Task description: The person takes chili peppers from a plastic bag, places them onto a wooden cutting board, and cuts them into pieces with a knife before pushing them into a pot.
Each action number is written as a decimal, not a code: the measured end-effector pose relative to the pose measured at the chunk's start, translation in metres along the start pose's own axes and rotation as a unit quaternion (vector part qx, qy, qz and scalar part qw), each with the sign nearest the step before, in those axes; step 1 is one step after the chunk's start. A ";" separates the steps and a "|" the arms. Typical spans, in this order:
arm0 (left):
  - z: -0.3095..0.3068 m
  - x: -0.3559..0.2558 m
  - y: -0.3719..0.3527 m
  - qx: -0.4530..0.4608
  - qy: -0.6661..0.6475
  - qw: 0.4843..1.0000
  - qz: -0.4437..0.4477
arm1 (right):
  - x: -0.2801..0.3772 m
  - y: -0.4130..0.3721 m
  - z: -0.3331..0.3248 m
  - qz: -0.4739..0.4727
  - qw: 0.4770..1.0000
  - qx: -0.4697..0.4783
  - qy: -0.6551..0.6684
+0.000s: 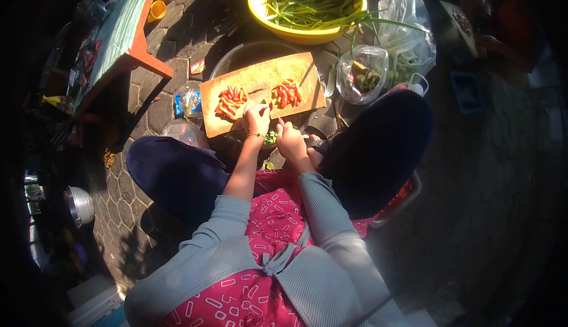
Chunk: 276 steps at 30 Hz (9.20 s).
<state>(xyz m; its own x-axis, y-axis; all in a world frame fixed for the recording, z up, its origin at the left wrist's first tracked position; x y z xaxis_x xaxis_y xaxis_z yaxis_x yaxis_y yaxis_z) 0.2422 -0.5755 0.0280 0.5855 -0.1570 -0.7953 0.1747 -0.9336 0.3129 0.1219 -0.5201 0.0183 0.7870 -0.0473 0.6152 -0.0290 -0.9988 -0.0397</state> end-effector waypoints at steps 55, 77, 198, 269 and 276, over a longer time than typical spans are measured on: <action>0.004 0.011 -0.004 0.006 0.019 0.994 -0.106 | 0.002 0.000 0.018 0.081 0.980 0.176 0.048; -0.013 0.013 -0.012 0.053 -0.019 0.998 -0.012 | 0.002 0.013 0.014 0.049 0.996 0.069 0.006; -0.010 0.012 0.010 -0.026 0.001 0.994 -0.109 | 0.009 -0.006 0.014 0.067 0.989 0.126 -0.025; -0.007 0.001 0.010 -0.081 0.051 0.995 0.018 | -0.010 0.015 0.011 0.033 0.997 0.050 0.040; -0.003 0.006 0.005 -0.050 0.049 0.997 -0.016 | 0.003 0.014 0.003 0.029 0.998 0.056 -0.017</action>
<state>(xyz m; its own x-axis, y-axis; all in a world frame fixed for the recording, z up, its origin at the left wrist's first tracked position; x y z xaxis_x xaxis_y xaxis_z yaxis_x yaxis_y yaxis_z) 0.2490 -0.5798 0.0266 0.6516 -0.0910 -0.7531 0.2702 -0.8998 0.3425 0.1259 -0.5342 0.0172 0.8061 -0.1020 0.5829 -0.0065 -0.9865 -0.1637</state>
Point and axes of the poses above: each hand's wrist, its own y-axis towards the middle knuckle, its own z-axis out of the palm, x = y × z, the point moved 4 cm from there along y, towards the middle knuckle, and after that the axes turned 13 degrees about -y, right-handed, at the moved point
